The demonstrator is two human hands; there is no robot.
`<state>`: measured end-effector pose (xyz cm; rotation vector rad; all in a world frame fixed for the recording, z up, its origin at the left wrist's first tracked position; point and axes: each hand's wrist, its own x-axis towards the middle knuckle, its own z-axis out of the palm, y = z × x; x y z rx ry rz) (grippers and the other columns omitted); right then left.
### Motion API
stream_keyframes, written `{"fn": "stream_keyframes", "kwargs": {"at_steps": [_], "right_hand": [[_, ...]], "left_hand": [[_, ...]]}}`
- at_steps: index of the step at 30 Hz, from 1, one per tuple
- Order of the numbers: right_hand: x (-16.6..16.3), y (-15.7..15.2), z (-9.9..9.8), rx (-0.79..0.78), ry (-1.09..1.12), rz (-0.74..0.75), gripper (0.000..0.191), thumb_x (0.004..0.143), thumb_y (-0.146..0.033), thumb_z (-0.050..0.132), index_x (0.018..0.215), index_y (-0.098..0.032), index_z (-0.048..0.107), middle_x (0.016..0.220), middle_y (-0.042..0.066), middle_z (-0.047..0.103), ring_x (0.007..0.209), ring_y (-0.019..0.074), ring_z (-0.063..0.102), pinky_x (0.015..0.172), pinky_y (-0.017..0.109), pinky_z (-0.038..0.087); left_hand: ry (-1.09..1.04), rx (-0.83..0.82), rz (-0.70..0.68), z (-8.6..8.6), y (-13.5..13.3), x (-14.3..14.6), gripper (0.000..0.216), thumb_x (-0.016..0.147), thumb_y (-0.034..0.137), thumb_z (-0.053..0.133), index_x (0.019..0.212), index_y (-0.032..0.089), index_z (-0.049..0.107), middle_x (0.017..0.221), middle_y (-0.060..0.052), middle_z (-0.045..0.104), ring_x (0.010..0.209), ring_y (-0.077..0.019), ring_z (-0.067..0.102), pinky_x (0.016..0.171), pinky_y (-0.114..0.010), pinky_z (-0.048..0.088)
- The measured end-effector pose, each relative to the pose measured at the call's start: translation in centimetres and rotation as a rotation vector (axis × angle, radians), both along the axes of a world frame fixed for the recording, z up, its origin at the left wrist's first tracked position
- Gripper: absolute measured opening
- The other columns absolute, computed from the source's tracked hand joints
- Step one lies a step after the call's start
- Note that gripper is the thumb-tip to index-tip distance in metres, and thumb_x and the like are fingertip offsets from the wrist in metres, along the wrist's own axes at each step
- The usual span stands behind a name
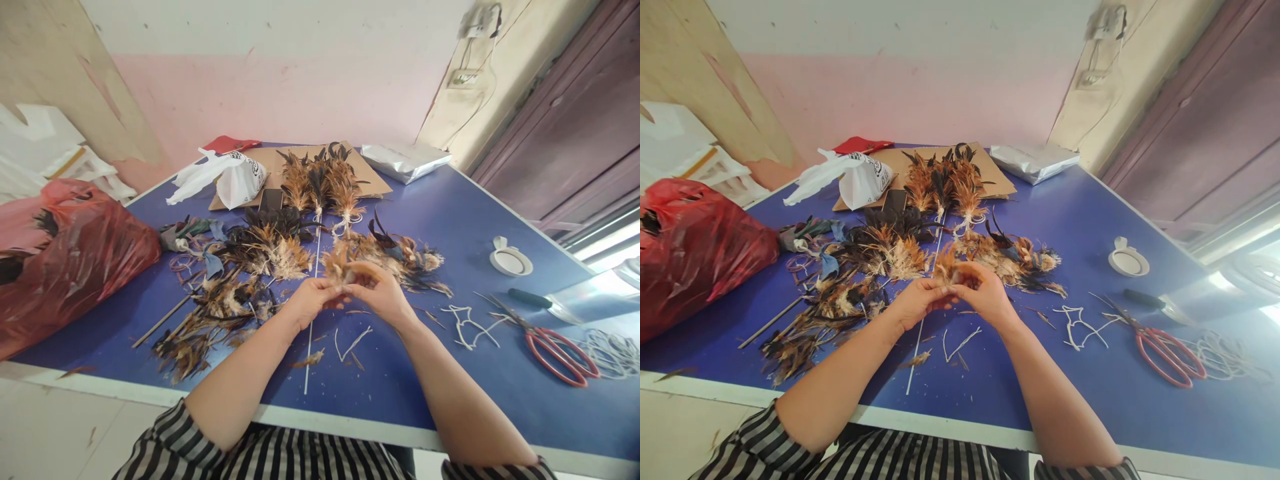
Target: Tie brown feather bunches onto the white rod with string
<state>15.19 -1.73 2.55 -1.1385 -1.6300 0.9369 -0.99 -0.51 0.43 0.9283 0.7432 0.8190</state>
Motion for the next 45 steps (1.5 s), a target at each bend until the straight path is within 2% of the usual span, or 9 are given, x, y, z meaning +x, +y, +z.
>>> {"fn": "stream_keyframes", "kwargs": {"at_steps": [4, 8, 14, 21, 27, 30, 34, 41, 45], "right_hand": [[-0.3, -0.2, -0.4, 0.289, -0.303, -0.149, 0.057, 0.068, -0.035, 0.065, 0.12, -0.021, 0.046, 0.099, 0.008, 0.059, 0.081, 0.019, 0.056, 0.077, 0.036, 0.045], [-0.7, -0.6, -0.5, 0.486, -0.6, -0.205, 0.066, 0.071, -0.04, 0.062, 0.128, -0.02, 0.037, 0.106, 0.011, 0.056, 0.099, 0.0271, 0.051, 0.085, 0.042, 0.039], [-0.6, -0.6, -0.5, 0.506, -0.739, -0.266, 0.067, 0.073, -0.032, 0.057, 0.132, -0.018, 0.029, 0.104, 0.011, 0.056, 0.096, 0.0271, 0.052, 0.081, 0.04, 0.038], [-0.5, -0.6, -0.5, 0.504, -0.713, -0.278, 0.064, 0.072, -0.03, 0.057, 0.131, -0.019, 0.033, 0.106, 0.011, 0.057, 0.096, 0.0271, 0.053, 0.082, 0.04, 0.037], [0.0, -0.5, 0.2, 0.365, -0.568, -0.248, 0.068, 0.065, -0.036, 0.066, 0.126, -0.018, 0.042, 0.101, 0.01, 0.058, 0.088, 0.0245, 0.055, 0.08, 0.04, 0.041], [0.6, -0.2, 0.3, 0.118, -0.33, -0.188, 0.041, 0.065, -0.042, 0.064, 0.099, -0.018, 0.062, 0.083, 0.006, 0.062, 0.072, 0.0189, 0.056, 0.068, 0.033, 0.045], [0.8, -0.1, 0.3, -0.137, -0.142, -0.104, 0.025, 0.066, -0.04, 0.064, 0.069, -0.016, 0.064, 0.06, 0.001, 0.059, 0.057, 0.0143, 0.052, 0.055, 0.027, 0.041], [0.3, -1.0, 1.8, -0.203, 0.025, 0.23, 0.014, 0.072, -0.029, 0.06, 0.066, -0.016, 0.06, 0.057, -0.001, 0.06, 0.055, 0.0137, 0.055, 0.056, 0.026, 0.044], [0.0, -1.0, 2.0, -0.183, 0.047, 0.234, 0.01, 0.072, -0.025, 0.059, 0.072, -0.016, 0.06, 0.059, -0.001, 0.061, 0.057, 0.0137, 0.056, 0.058, 0.026, 0.046]], "left_hand": [[-0.202, -0.173, 0.069, 0.0, 0.5, -0.4, 0.022, 0.068, 0.024, 0.067, 0.087, 0.013, 0.067, 0.105, -0.011, 0.063, 0.093, -0.0181, 0.059, 0.077, -0.026, 0.045], [-0.252, -0.223, 0.056, -0.2, 0.2, -0.3, 0.02, 0.071, 0.022, 0.064, 0.088, 0.014, 0.067, 0.106, -0.011, 0.063, 0.098, -0.019, 0.057, 0.08, -0.028, 0.043], [-0.203, -0.186, 0.02, -0.2, -0.8, 0.6, 0.021, 0.069, 0.027, 0.066, 0.085, 0.013, 0.068, 0.099, -0.01, 0.065, 0.083, -0.0145, 0.059, 0.078, -0.028, 0.044], [-0.181, -0.158, -0.011, -0.1, -0.9, 0.6, 0.024, 0.066, 0.031, 0.068, 0.082, 0.012, 0.069, 0.094, -0.01, 0.066, 0.08, -0.0139, 0.06, 0.078, -0.027, 0.044], [-0.138, -0.164, 0.101, -0.3, -0.5, 0.6, 0.026, 0.062, 0.03, 0.072, 0.08, 0.011, 0.068, 0.09, -0.011, 0.067, 0.075, -0.0136, 0.062, 0.072, -0.025, 0.047], [-0.092, -0.11, 0.118, -0.4, -0.2, 0.5, 0.027, 0.065, 0.031, 0.069, 0.081, 0.01, 0.068, 0.084, -0.011, 0.068, 0.074, -0.0154, 0.063, 0.067, -0.023, 0.048], [-0.014, 0.035, 0.008, -0.2, -0.5, 0.6, 0.029, 0.069, 0.035, 0.065, 0.081, 0.009, 0.068, 0.079, -0.011, 0.068, 0.068, -0.0153, 0.064, 0.063, -0.023, 0.047], [0.144, 0.223, -0.156, 0.1, -1.0, 0.6, 0.035, 0.07, 0.044, 0.06, 0.067, 0.01, 0.067, 0.065, -0.009, 0.066, 0.057, -0.0121, 0.06, 0.057, -0.021, 0.044], [0.175, 0.251, -0.179, -0.2, -0.8, 0.5, 0.036, 0.071, 0.044, 0.06, 0.066, 0.009, 0.065, 0.061, -0.007, 0.064, 0.054, -0.0102, 0.057, 0.056, -0.021, 0.043]]}}
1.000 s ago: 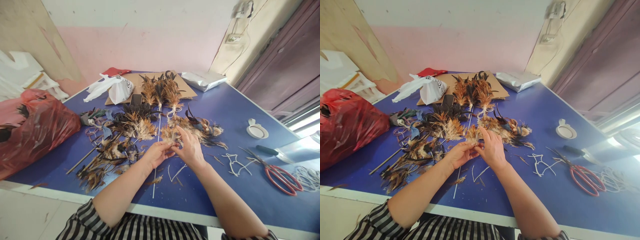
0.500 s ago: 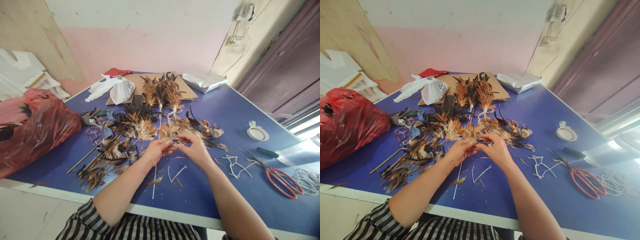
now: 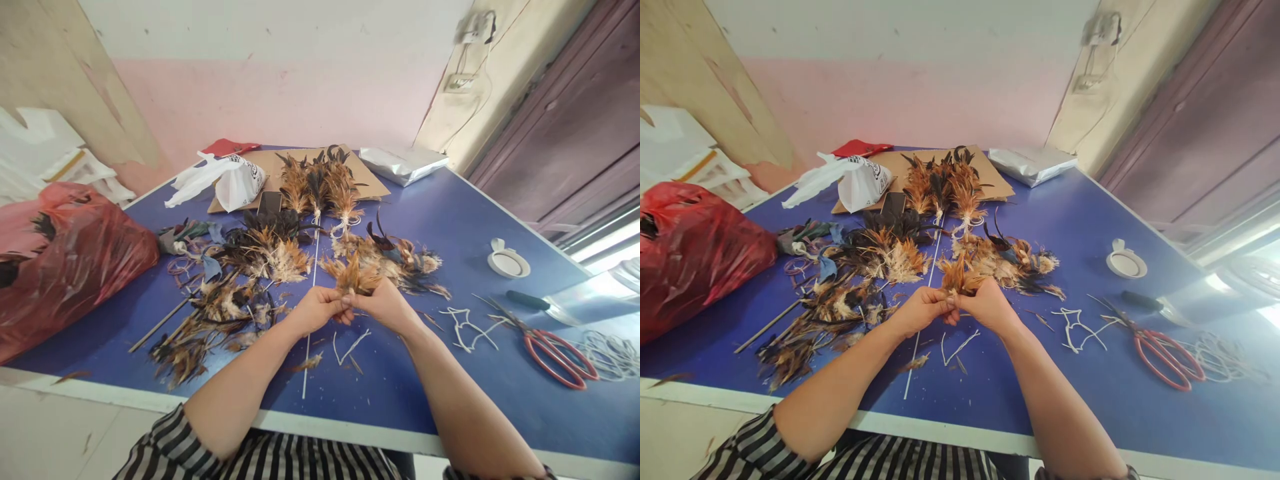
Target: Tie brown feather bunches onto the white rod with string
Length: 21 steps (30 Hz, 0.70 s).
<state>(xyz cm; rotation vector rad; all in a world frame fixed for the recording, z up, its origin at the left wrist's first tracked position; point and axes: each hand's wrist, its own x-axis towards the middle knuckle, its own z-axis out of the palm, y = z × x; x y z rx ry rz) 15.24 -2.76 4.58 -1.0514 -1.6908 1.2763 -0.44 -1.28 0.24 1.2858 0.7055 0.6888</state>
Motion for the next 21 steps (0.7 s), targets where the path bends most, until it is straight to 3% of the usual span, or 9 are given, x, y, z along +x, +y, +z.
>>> {"fn": "stream_keyframes", "kwargs": {"at_steps": [10, 17, 21], "right_hand": [[-0.2, 0.6, -1.5, 0.048, 0.031, -0.138, 0.011, 0.069, -0.022, 0.06, 0.077, -0.016, 0.062, 0.069, 0.0, 0.062, 0.064, 0.0136, 0.056, 0.058, 0.024, 0.046], [-0.5, 0.2, -1.2, -0.013, 0.076, -0.103, 0.01, 0.071, -0.025, 0.059, 0.074, -0.015, 0.06, 0.058, -0.001, 0.058, 0.05, 0.0116, 0.053, 0.051, 0.025, 0.045], [-0.9, 0.1, -1.0, -0.006, 0.042, -0.099, 0.014, 0.072, -0.029, 0.059, 0.076, -0.016, 0.061, 0.054, -0.001, 0.059, 0.052, 0.0138, 0.056, 0.054, 0.026, 0.046]], "left_hand": [[-0.106, -0.135, 0.103, 0.3, -0.7, 0.8, 0.037, 0.063, 0.04, 0.067, 0.084, 0.009, 0.066, 0.077, -0.009, 0.067, 0.07, -0.0161, 0.063, 0.067, -0.028, 0.048], [-0.061, -0.064, 0.133, 0.0, -0.5, 0.6, 0.031, 0.066, 0.04, 0.064, 0.067, 0.009, 0.064, 0.06, -0.005, 0.062, 0.052, -0.0096, 0.055, 0.055, -0.023, 0.046], [-0.002, -0.001, 0.102, -0.1, -0.1, 0.2, 0.03, 0.069, 0.039, 0.062, 0.062, 0.01, 0.062, 0.055, -0.002, 0.059, 0.046, -0.0069, 0.051, 0.049, -0.019, 0.042]]}}
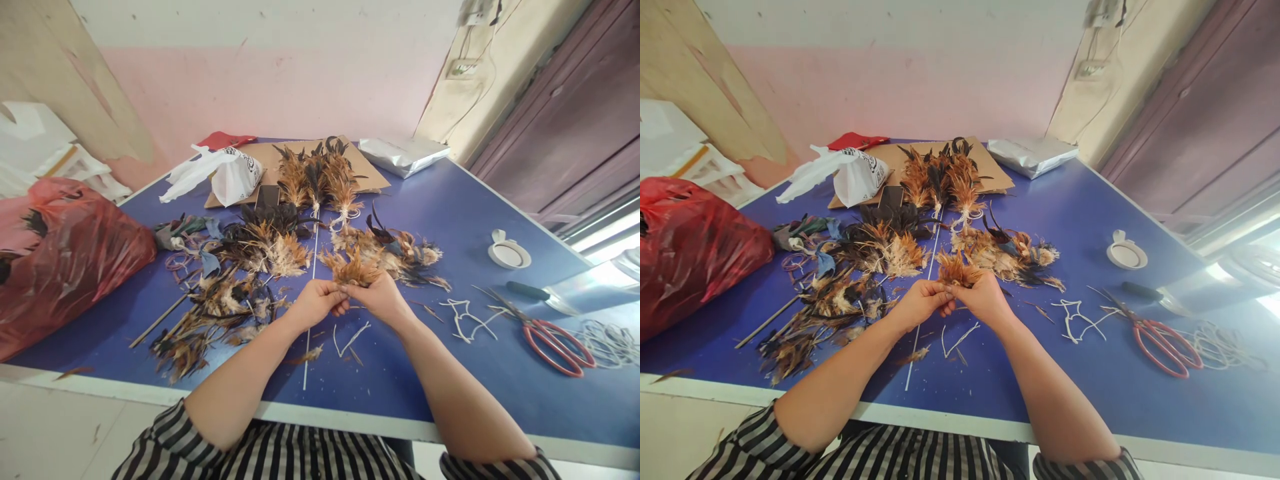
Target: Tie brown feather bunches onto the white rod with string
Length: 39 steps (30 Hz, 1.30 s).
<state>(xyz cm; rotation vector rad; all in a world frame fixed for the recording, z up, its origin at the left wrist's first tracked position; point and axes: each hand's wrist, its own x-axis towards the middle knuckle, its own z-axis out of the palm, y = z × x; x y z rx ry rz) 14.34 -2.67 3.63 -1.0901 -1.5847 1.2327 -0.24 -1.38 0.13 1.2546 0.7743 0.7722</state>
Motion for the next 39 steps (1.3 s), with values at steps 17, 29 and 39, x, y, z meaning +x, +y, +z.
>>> {"fn": "stream_keyframes", "kwargs": {"at_steps": [17, 29, 39], "right_hand": [[6.9, -1.0, 0.2, -0.1, -0.751, 0.22, 0.016, 0.066, -0.029, 0.058, 0.071, -0.018, 0.068, 0.064, -0.001, 0.064, 0.059, 0.0137, 0.054, 0.056, 0.024, 0.039], [5.5, -3.1, -2.9, 0.093, -0.679, 0.05, 0.012, 0.069, -0.023, 0.056, 0.072, -0.02, 0.067, 0.074, 0.002, 0.063, 0.07, 0.0154, 0.054, 0.066, 0.027, 0.04], [5.8, -3.6, -2.5, 0.042, -0.592, -0.018, 0.012, 0.074, -0.024, 0.05, 0.072, -0.017, 0.059, 0.073, 0.001, 0.06, 0.068, 0.0136, 0.053, 0.064, 0.025, 0.04]], "left_hand": [[-0.139, -0.397, -0.004, 0.5, -0.7, 0.6, 0.014, 0.075, 0.02, 0.06, 0.081, 0.009, 0.065, 0.1, -0.013, 0.065, 0.06, -0.0064, 0.06, 0.047, -0.013, 0.043], [-0.107, -0.44, -0.03, -0.2, -0.9, 1.0, 0.013, 0.075, 0.018, 0.06, 0.082, 0.009, 0.066, 0.105, -0.013, 0.063, 0.057, -0.0048, 0.059, 0.046, -0.011, 0.046], [-0.045, -0.507, -0.063, -0.2, -1.2, 1.1, 0.013, 0.072, 0.018, 0.063, 0.082, 0.009, 0.066, 0.099, -0.013, 0.065, 0.059, -0.0089, 0.063, 0.05, -0.015, 0.051]]}}
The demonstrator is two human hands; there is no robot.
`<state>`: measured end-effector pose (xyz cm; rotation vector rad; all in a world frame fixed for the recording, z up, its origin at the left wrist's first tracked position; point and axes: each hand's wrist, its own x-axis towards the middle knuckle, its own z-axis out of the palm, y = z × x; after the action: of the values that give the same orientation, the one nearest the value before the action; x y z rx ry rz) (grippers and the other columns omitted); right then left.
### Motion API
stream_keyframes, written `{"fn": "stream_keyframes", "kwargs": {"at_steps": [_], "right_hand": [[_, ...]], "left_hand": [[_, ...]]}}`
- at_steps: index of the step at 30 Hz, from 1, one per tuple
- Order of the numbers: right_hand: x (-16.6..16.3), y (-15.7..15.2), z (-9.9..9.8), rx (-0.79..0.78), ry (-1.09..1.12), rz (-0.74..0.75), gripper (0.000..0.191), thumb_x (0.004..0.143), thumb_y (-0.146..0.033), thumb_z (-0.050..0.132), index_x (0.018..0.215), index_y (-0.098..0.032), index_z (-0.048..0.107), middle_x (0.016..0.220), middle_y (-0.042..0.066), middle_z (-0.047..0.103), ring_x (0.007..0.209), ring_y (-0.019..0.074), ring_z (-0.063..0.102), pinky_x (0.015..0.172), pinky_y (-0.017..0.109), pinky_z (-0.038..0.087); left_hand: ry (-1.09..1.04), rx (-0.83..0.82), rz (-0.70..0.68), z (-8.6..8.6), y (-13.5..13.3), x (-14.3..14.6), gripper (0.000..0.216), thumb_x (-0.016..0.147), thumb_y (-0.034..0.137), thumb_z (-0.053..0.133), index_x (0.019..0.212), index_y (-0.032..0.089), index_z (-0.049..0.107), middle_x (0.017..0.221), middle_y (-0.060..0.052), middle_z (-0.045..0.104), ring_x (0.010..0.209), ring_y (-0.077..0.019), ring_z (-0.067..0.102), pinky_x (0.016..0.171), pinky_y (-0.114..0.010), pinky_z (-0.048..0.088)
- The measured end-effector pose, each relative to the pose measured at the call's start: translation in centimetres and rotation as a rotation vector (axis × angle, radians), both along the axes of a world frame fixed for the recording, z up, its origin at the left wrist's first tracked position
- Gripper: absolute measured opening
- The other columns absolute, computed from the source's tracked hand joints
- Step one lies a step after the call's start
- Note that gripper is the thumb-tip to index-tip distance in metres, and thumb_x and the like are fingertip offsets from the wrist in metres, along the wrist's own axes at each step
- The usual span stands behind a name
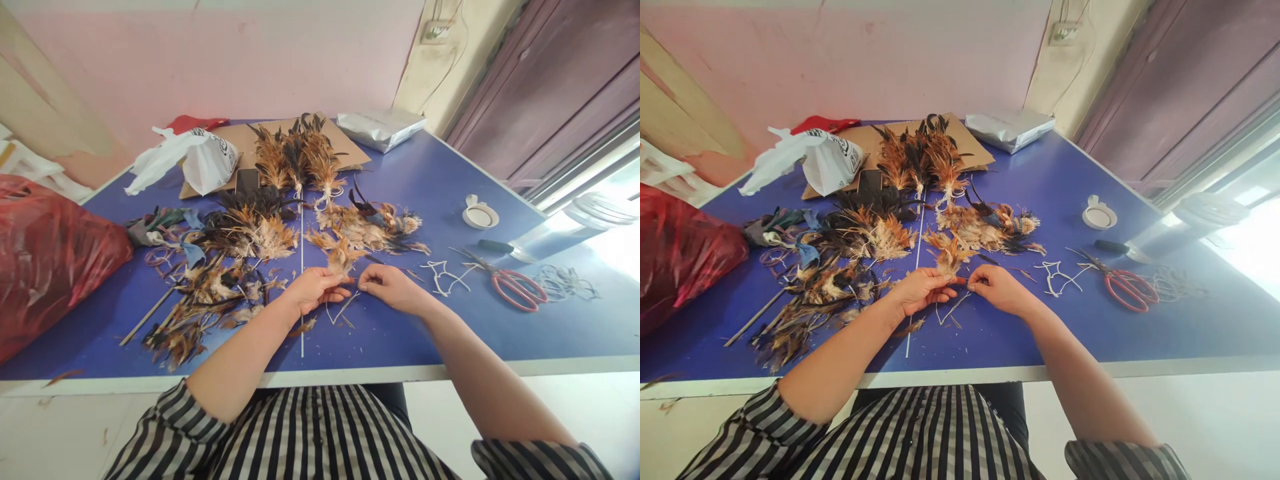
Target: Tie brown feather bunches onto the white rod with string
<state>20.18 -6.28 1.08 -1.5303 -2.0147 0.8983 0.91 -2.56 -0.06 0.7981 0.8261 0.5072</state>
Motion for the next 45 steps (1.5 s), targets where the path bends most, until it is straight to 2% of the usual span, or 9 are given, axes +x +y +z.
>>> {"fn": "stream_keyframes", "kwargs": {"at_steps": [6, 10, 18, 21, 24, 28, 30, 35, 45], "right_hand": [[-0.1, 0.2, -0.7, 0.053, -0.091, 0.074, 0.013, 0.07, -0.023, 0.057, 0.081, -0.019, 0.063, 0.077, 0.003, 0.06, 0.069, 0.015, 0.053, 0.063, 0.026, 0.039], [-0.1, 0.4, -0.8, 0.08, -0.095, 0.126, 0.01, 0.073, -0.021, 0.053, 0.07, -0.019, 0.062, 0.076, 0.003, 0.06, 0.072, 0.0153, 0.053, 0.068, 0.027, 0.039], [-0.2, 0.2, 0.0, -0.004, 0.135, -0.012, 0.011, 0.073, -0.024, 0.05, 0.071, -0.017, 0.057, 0.071, 0.001, 0.058, 0.065, 0.0131, 0.051, 0.063, 0.026, 0.04], [-0.5, 0.2, 0.1, 0.01, 0.238, -0.061, 0.012, 0.073, -0.027, 0.052, 0.069, -0.016, 0.058, 0.072, 0.001, 0.058, 0.066, 0.0133, 0.051, 0.064, 0.026, 0.04], [-0.5, 0.2, 0.1, 0.007, 0.325, -0.125, 0.018, 0.072, -0.033, 0.055, 0.072, -0.016, 0.06, 0.071, 0.001, 0.058, 0.064, 0.0127, 0.05, 0.061, 0.026, 0.04], [-0.2, 0.2, -0.3, -0.06, 0.45, -0.345, 0.03, 0.069, -0.044, 0.059, 0.08, -0.016, 0.061, 0.06, -0.001, 0.053, 0.051, 0.0095, 0.044, 0.049, 0.023, 0.036], [-0.1, 0.1, -0.5, -0.077, 0.482, -0.429, 0.033, 0.066, -0.046, 0.061, 0.078, -0.015, 0.06, 0.056, -0.002, 0.05, 0.048, 0.0087, 0.042, 0.046, 0.022, 0.034], [-0.6, -0.7, -0.3, -0.109, 0.461, -0.403, 0.033, 0.064, -0.046, 0.063, 0.078, -0.016, 0.063, 0.056, -0.001, 0.052, 0.049, 0.0093, 0.042, 0.046, 0.023, 0.033], [-2.5, -1.6, 0.2, -0.03, 0.397, -0.43, 0.026, 0.068, -0.041, 0.06, 0.075, -0.016, 0.062, 0.063, 0.001, 0.06, 0.054, 0.0108, 0.047, 0.052, 0.024, 0.036]], "left_hand": [[0.035, -0.009, -0.015, -0.3, 0.2, -0.1, 0.016, 0.076, 0.017, 0.059, 0.086, 0.007, 0.067, 0.067, -0.009, 0.066, 0.054, -0.0083, 0.061, 0.051, -0.014, 0.05], [0.025, -0.002, -0.012, -0.2, 0.3, -0.2, 0.016, 0.076, 0.017, 0.059, 0.086, 0.007, 0.067, 0.067, -0.009, 0.066, 0.053, -0.0082, 0.061, 0.051, -0.014, 0.05], [0.013, -0.03, -0.049, -0.2, -0.2, 0.1, 0.014, 0.069, 0.018, 0.066, 0.078, 0.008, 0.065, 0.08, -0.011, 0.067, 0.055, -0.0103, 0.063, 0.05, -0.016, 0.051], [-0.008, -0.037, -0.087, -0.4, -0.4, 0.2, 0.012, 0.071, 0.018, 0.065, 0.075, 0.007, 0.065, 0.078, -0.011, 0.067, 0.058, -0.0112, 0.064, 0.053, -0.016, 0.051], [-0.018, -0.041, -0.05, -0.3, -0.4, 0.3, 0.01, 0.074, 0.016, 0.062, 0.073, 0.006, 0.064, 0.071, -0.01, 0.066, 0.06, -0.011, 0.064, 0.055, -0.015, 0.051], [-0.032, -0.006, 0.042, 0.1, -0.3, 0.3, 0.009, 0.075, 0.014, 0.06, 0.075, 0.007, 0.064, 0.073, -0.008, 0.066, 0.063, -0.0104, 0.064, 0.06, -0.016, 0.051], [-0.041, 0.041, 0.079, 0.1, -0.2, 0.4, 0.009, 0.076, 0.015, 0.059, 0.076, 0.008, 0.064, 0.075, -0.008, 0.067, 0.066, -0.0113, 0.064, 0.062, -0.017, 0.052], [-0.041, 0.124, 0.105, 0.1, -0.3, 0.4, 0.01, 0.076, 0.017, 0.059, 0.076, 0.008, 0.064, 0.074, -0.008, 0.067, 0.068, -0.0133, 0.065, 0.064, -0.02, 0.052], [-0.028, 0.244, 0.112, 0.1, -0.5, 0.5, 0.022, 0.069, 0.027, 0.066, 0.078, 0.008, 0.066, 0.072, -0.008, 0.068, 0.071, -0.0146, 0.065, 0.066, -0.021, 0.051]]}}
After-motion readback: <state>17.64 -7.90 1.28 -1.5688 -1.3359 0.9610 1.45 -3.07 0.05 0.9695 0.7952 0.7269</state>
